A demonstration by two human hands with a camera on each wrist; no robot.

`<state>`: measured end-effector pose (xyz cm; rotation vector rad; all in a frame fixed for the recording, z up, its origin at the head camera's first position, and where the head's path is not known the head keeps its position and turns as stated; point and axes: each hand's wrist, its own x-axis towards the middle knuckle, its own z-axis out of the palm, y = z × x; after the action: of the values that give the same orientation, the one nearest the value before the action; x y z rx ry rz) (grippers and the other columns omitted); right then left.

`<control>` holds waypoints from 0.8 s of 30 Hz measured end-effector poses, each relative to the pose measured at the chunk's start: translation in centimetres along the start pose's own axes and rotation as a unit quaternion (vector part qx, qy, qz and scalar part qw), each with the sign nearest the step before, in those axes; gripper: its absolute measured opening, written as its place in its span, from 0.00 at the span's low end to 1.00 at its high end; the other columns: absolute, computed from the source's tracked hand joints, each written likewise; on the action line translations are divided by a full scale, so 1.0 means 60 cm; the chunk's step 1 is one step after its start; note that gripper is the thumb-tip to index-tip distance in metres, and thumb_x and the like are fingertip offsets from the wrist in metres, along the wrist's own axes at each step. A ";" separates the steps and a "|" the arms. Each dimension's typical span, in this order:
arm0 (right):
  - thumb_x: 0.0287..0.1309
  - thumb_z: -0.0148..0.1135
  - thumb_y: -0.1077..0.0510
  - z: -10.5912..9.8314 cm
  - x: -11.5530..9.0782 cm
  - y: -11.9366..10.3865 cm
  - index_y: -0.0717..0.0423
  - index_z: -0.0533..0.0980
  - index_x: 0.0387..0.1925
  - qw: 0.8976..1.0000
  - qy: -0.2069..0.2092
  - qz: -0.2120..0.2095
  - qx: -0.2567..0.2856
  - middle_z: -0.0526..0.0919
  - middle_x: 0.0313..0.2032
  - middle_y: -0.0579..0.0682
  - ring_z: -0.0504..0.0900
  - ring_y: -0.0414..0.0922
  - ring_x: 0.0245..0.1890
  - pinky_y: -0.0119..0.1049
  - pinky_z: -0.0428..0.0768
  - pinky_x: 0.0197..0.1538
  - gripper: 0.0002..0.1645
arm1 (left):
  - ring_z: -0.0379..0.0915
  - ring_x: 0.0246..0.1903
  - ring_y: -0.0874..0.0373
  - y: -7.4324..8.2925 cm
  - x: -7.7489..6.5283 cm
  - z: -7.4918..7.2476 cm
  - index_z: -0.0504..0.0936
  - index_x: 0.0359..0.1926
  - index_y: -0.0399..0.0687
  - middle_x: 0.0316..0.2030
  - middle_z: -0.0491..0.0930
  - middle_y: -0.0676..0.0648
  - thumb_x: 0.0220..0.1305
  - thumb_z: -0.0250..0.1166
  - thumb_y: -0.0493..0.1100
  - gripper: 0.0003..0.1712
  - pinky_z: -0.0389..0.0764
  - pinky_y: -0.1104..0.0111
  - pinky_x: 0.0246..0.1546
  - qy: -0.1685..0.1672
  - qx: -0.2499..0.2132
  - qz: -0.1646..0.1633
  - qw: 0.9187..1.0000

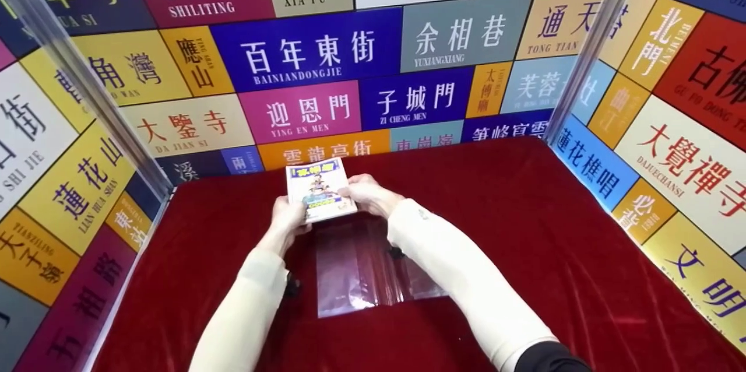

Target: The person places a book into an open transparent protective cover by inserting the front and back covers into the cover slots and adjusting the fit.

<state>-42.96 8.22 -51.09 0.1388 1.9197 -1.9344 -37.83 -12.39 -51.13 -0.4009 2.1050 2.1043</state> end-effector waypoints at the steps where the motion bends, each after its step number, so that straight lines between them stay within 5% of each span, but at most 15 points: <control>1: 0.75 0.64 0.68 -0.002 -0.001 0.000 0.61 0.81 0.47 1.000 0.000 -0.001 0.000 0.92 0.35 0.52 0.92 0.43 0.35 0.37 0.94 0.40 0.03 | 0.77 0.20 0.63 0.001 0.000 0.001 0.75 0.57 0.33 0.25 0.83 0.51 0.72 0.51 0.28 0.15 0.79 0.73 0.17 -0.001 0.004 -0.001 1.000; 11: 0.75 0.64 0.68 -0.025 -0.015 0.004 0.58 0.77 0.45 1.000 -0.019 -0.003 -0.010 0.90 0.37 0.52 0.92 0.43 0.37 0.37 0.94 0.40 0.04 | 0.79 0.25 0.61 -0.002 -0.003 0.016 0.70 0.63 0.34 0.37 0.77 0.47 0.76 0.57 0.35 0.18 0.83 0.69 0.20 0.013 0.062 0.002 0.998; 19: 0.73 0.65 0.69 -0.036 -0.023 0.008 0.57 0.78 0.45 1.000 -0.029 0.006 -0.006 0.90 0.39 0.52 0.92 0.45 0.41 0.41 0.94 0.47 0.06 | 0.72 0.24 0.63 -0.005 -0.004 0.025 0.75 0.54 0.34 0.34 0.77 0.48 0.75 0.59 0.34 0.11 0.75 0.73 0.23 0.018 0.093 0.039 0.995; 24: 0.73 0.65 0.69 -0.047 -0.030 0.010 0.57 0.78 0.46 0.999 -0.031 0.005 -0.003 0.91 0.40 0.52 0.92 0.45 0.41 0.42 0.93 0.48 0.07 | 0.71 0.25 0.62 -0.006 -0.007 0.033 0.73 0.59 0.32 0.38 0.76 0.46 0.76 0.60 0.35 0.15 0.74 0.73 0.25 0.009 0.109 0.046 0.993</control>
<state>-41.71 11.39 -51.18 0.0842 1.8821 -1.9033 -37.50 -10.39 -51.40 -0.3012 2.3734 1.8944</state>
